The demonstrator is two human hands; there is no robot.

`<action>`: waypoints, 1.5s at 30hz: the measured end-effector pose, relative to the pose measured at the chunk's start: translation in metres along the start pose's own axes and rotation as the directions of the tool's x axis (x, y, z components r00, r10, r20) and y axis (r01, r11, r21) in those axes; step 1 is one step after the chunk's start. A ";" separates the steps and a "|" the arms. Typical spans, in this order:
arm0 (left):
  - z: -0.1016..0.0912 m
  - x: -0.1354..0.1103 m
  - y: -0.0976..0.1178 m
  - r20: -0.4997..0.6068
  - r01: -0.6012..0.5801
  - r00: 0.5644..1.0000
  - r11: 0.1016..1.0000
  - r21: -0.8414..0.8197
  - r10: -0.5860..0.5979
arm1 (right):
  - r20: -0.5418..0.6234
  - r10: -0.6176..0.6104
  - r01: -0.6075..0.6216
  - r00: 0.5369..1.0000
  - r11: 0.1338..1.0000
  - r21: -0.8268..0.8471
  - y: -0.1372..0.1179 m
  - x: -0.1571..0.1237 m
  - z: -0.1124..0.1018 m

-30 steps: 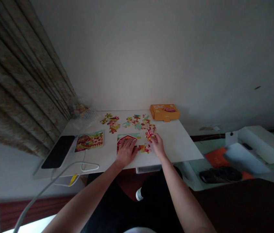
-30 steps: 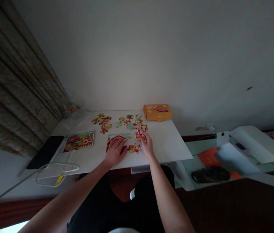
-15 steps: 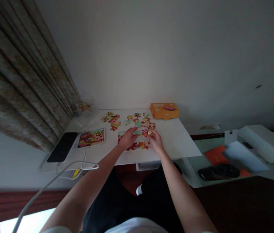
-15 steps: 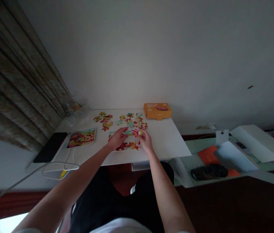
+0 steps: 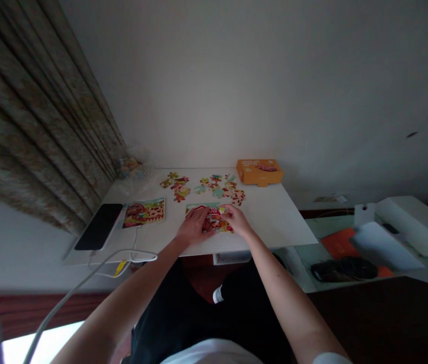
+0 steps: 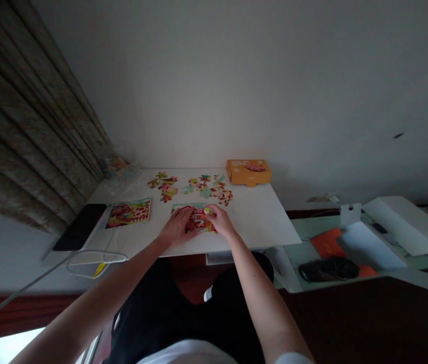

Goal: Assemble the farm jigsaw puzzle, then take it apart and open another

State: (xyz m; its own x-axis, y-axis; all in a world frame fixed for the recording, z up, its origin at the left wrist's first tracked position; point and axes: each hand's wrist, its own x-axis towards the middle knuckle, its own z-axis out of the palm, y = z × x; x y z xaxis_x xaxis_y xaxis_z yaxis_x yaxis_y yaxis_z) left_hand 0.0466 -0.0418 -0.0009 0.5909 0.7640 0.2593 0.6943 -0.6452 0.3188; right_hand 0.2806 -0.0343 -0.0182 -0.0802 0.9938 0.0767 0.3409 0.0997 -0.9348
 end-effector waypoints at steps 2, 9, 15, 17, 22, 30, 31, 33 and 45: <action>0.000 0.000 0.000 -0.045 0.004 0.999 1.000 -0.015 -0.004 | -0.014 0.002 -0.004 1.000 0.996 -0.092 0.003 0.001 0.002; 0.001 -0.002 0.000 -0.078 -0.095 0.993 0.994 -0.054 0.090 | -0.005 -0.087 0.079 0.996 0.919 -0.385 0.009 0.004 0.003; -0.001 -0.001 0.002 -0.048 -0.144 0.989 0.988 -0.058 0.142 | 0.010 -0.156 0.143 0.988 0.871 -0.470 0.008 0.001 0.004; -0.002 0.000 0.003 -0.042 -0.148 0.988 0.987 -0.054 0.146 | -0.007 -0.176 0.153 0.984 0.871 -0.468 0.008 -0.001 0.005; -0.002 -0.001 0.006 -0.057 -0.128 0.990 0.992 -0.020 0.126 | -0.043 -0.246 0.195 0.968 0.854 -0.483 0.008 -0.005 0.007; 0.002 -0.002 0.007 -0.131 -0.154 0.979 0.988 0.024 0.155 | 0.035 -0.315 0.273 0.949 0.756 -0.594 -0.004 -0.013 0.012; 0.003 -0.002 0.007 -0.141 -0.154 0.978 0.988 0.028 0.157 | 0.039 -0.314 0.272 0.949 0.748 -0.606 -0.005 -0.014 0.012; 0.004 -0.003 0.007 -0.152 -0.158 0.975 0.987 0.037 0.162 | 0.039 -0.314 0.271 0.948 0.740 -0.616 -0.006 -0.014 0.012; -0.005 0.005 -0.006 -0.023 -0.226 0.973 0.971 0.079 0.229 | 0.060 -0.318 0.282 0.946 0.722 -0.632 -0.009 -0.016 0.012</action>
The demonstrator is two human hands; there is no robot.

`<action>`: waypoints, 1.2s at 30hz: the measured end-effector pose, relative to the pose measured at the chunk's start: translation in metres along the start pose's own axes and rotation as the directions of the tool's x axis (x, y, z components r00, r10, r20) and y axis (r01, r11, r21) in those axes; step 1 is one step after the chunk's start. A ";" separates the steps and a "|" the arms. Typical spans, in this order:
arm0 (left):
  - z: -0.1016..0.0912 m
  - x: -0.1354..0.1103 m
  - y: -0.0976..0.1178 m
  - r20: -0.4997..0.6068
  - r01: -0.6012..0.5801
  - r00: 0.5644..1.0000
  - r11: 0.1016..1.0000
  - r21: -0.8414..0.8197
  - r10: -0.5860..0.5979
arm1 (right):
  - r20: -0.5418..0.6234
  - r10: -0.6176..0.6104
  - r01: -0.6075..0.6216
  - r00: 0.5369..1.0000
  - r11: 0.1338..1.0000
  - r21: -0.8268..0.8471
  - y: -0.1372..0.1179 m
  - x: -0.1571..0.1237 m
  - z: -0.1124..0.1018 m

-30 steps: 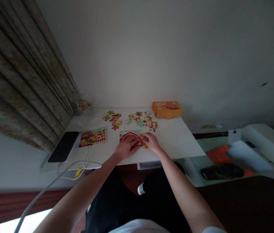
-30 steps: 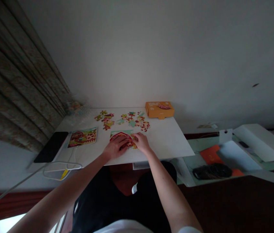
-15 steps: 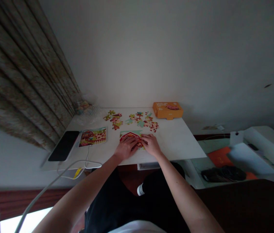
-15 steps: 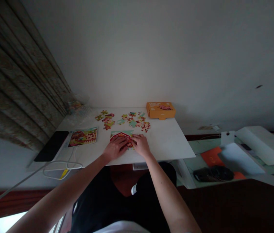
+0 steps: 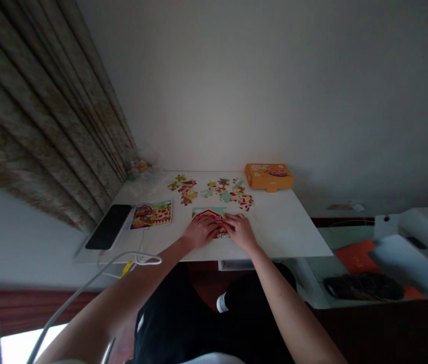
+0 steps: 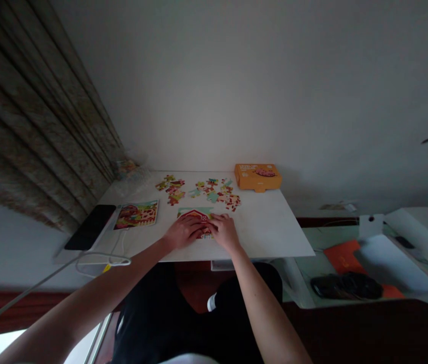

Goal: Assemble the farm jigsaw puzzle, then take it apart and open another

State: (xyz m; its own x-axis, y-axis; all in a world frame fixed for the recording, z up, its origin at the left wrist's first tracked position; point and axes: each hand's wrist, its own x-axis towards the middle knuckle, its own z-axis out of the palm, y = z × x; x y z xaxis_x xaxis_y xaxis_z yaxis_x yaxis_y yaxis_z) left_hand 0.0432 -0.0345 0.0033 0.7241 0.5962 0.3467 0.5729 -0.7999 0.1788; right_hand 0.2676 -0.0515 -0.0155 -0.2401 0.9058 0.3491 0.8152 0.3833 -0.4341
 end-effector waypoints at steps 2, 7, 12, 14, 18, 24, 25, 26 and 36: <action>-0.004 0.003 -0.009 0.045 -0.022 0.999 1.000 -0.001 0.022 | -0.006 0.004 -0.004 1.000 0.999 0.050 0.002 0.002 0.000; -0.016 0.017 -0.047 0.013 0.287 0.957 0.953 0.096 -0.290 | -0.089 0.084 -0.064 0.993 0.977 0.205 0.009 0.006 0.000; -0.029 0.032 -0.079 -0.096 0.696 0.718 0.706 0.135 -0.689 | -0.022 0.063 -0.058 0.998 0.985 0.160 0.002 0.004 -0.006; -0.031 0.036 -0.085 -0.067 0.742 0.668 0.656 0.139 -0.742 | 0.041 0.032 -0.036 0.999 0.996 0.084 -0.003 0.002 -0.009; -0.030 0.040 -0.091 -0.030 0.766 0.637 0.627 0.141 -0.771 | 0.113 0.020 -0.020 0.993 1.000 0.002 -0.007 0.002 -0.010; -0.028 0.046 -0.097 -0.035 0.777 0.627 0.621 0.100 -0.779 | 0.073 0.072 -0.071 0.995 0.997 -0.021 -0.005 0.003 -0.005; -0.029 0.047 -0.097 -0.032 0.785 0.617 0.613 0.088 -0.786 | 0.059 0.088 -0.086 0.994 0.996 -0.028 -0.005 0.004 -0.004; -0.029 0.048 -0.097 -0.028 0.792 0.609 0.606 0.075 -0.792 | 0.044 0.103 -0.102 0.994 0.994 -0.035 -0.005 0.004 -0.003; -0.033 0.050 -0.087 -0.082 0.754 0.655 0.656 0.009 -0.751 | -0.034 0.159 -0.161 0.987 0.984 -0.071 -0.006 0.003 -0.002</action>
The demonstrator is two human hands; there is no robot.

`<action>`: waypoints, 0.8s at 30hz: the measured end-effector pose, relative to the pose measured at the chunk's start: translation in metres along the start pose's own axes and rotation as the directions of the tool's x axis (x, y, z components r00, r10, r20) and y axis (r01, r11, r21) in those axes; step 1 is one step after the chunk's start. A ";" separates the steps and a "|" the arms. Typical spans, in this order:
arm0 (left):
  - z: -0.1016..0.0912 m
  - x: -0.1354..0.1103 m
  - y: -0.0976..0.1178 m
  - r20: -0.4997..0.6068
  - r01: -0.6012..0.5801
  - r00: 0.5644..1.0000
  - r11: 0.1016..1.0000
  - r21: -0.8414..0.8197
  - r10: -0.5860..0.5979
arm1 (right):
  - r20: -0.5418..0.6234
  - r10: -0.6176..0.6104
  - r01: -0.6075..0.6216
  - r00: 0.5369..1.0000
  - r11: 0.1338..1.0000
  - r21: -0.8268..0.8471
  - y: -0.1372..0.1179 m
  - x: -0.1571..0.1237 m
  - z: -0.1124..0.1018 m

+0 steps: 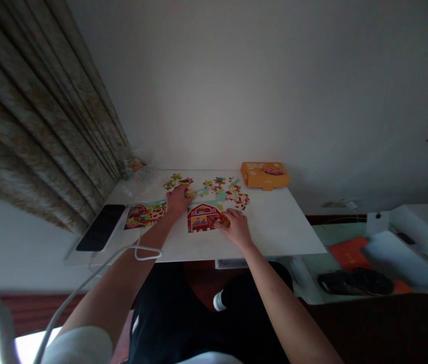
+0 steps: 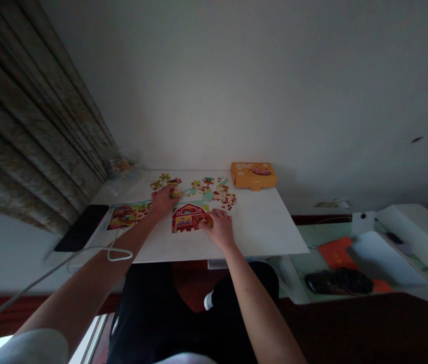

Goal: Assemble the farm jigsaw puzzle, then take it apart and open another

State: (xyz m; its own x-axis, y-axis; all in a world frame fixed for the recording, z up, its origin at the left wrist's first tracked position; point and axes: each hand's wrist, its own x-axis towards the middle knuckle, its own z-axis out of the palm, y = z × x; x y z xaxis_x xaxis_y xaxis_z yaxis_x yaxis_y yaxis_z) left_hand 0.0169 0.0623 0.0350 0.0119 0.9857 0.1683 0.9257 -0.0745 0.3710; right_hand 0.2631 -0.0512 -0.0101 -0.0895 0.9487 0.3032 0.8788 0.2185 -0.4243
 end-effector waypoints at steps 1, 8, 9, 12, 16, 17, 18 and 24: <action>-0.001 -0.004 -0.001 -0.006 -0.031 1.000 0.999 -0.013 0.031 | 0.008 -0.024 0.024 1.000 1.000 0.000 -0.001 0.000 -0.002; -0.001 -0.063 -0.030 -0.018 -0.395 0.917 0.899 -0.189 0.399 | 0.123 -0.235 0.234 0.964 0.972 0.024 -0.009 -0.002 -0.010; -0.002 -0.074 -0.035 -0.023 -0.437 0.896 0.871 -0.223 0.443 | 0.128 -0.236 0.236 0.963 0.972 0.021 -0.009 -0.002 -0.010; -0.005 -0.103 -0.046 -0.023 -0.513 0.846 0.800 -0.311 0.533 | 0.131 -0.220 0.221 0.967 0.975 0.008 -0.011 -0.001 -0.009; -0.007 -0.124 -0.056 -0.010 -0.553 0.813 0.765 -0.329 0.583 | 0.118 -0.196 0.200 0.973 0.980 -0.019 -0.014 -0.002 -0.010; -0.007 -0.126 -0.058 -0.021 -0.565 0.806 0.759 -0.324 0.592 | 0.113 -0.187 0.191 0.976 0.981 -0.025 -0.015 -0.003 -0.011; -0.006 -0.128 -0.059 -0.036 -0.580 0.798 0.750 -0.318 0.601 | 0.108 -0.179 0.183 0.978 0.983 -0.031 -0.016 -0.003 -0.012; -0.004 -0.132 -0.058 -0.029 -0.650 0.747 0.721 -0.242 0.664 | 0.085 -0.184 0.187 0.979 0.982 -0.029 -0.015 -0.005 -0.011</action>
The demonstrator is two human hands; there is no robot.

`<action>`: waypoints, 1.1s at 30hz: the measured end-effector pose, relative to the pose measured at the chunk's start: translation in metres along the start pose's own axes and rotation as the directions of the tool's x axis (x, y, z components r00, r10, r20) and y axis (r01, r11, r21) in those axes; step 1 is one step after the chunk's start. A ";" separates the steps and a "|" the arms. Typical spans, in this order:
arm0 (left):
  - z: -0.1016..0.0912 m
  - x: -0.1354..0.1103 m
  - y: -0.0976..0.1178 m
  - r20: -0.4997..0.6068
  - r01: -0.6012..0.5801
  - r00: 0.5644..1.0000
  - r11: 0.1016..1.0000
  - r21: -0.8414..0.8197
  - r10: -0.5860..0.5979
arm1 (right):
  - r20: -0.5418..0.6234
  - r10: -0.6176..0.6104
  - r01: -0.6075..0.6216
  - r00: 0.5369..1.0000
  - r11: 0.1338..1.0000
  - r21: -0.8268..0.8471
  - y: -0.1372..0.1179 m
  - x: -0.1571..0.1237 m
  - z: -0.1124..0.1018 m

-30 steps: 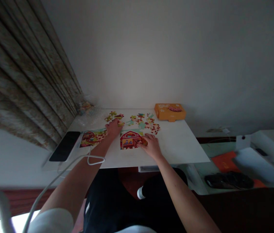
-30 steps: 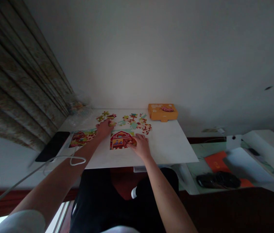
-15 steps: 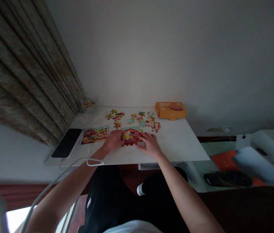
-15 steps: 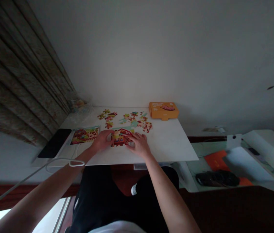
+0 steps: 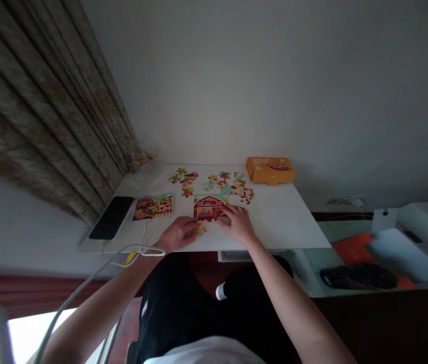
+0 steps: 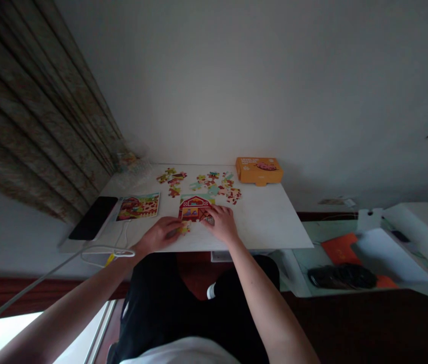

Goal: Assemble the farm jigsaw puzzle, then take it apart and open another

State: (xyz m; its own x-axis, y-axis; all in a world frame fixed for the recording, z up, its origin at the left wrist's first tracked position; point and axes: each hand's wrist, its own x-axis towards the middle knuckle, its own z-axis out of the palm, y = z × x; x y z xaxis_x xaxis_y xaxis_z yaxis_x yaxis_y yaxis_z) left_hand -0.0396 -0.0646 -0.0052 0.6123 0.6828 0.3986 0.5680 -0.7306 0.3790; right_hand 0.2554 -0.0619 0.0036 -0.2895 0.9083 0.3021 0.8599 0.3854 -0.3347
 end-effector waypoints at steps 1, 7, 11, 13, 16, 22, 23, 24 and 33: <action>-0.001 0.001 0.002 0.021 -0.004 1.000 1.000 0.013 0.003 | -0.006 0.001 -0.001 1.000 1.000 0.000 0.001 0.000 0.001; -0.011 0.005 0.015 0.116 -0.006 0.993 0.996 0.089 -0.004 | -0.002 -0.005 0.005 1.000 1.000 0.005 0.004 -0.001 0.003; -0.011 0.007 0.017 0.148 -0.036 0.989 0.996 0.086 0.023 | -0.010 -0.002 0.002 1.000 1.000 0.004 0.003 -0.001 0.002; -0.009 0.007 0.017 0.162 -0.048 0.986 0.996 0.081 0.034 | -0.013 0.000 0.000 1.000 1.000 0.007 0.003 -0.001 0.002; -0.008 0.007 0.016 0.170 -0.052 0.985 0.995 0.087 0.037 | -0.017 0.003 -0.003 1.000 1.000 0.003 0.003 -0.001 0.003; -0.008 0.007 0.017 0.190 -0.044 0.981 0.994 0.097 0.025 | -0.002 -0.005 0.005 1.000 1.000 -0.016 0.004 -0.002 0.003; -0.008 0.007 0.018 0.190 -0.039 0.981 0.995 0.096 0.021 | 0.000 -0.005 0.005 1.000 1.000 -0.017 0.004 -0.002 0.003; -0.009 0.007 0.018 0.190 -0.034 0.982 0.995 0.097 0.015 | -0.001 -0.006 0.006 1.000 1.000 -0.017 0.004 -0.002 0.003; -0.011 0.007 0.020 0.182 -0.009 0.983 0.992 0.125 -0.014 | -0.004 -0.059 0.059 0.998 0.998 0.013 0.009 -0.001 0.007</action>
State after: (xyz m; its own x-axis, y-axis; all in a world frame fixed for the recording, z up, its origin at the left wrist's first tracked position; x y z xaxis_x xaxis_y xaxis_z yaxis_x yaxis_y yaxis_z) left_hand -0.0302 -0.0744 0.0138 0.6943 0.6804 0.2343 0.6268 -0.7318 0.2678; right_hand 0.2605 -0.0585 -0.0055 -0.3383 0.8831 0.3251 0.8355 0.4408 -0.3280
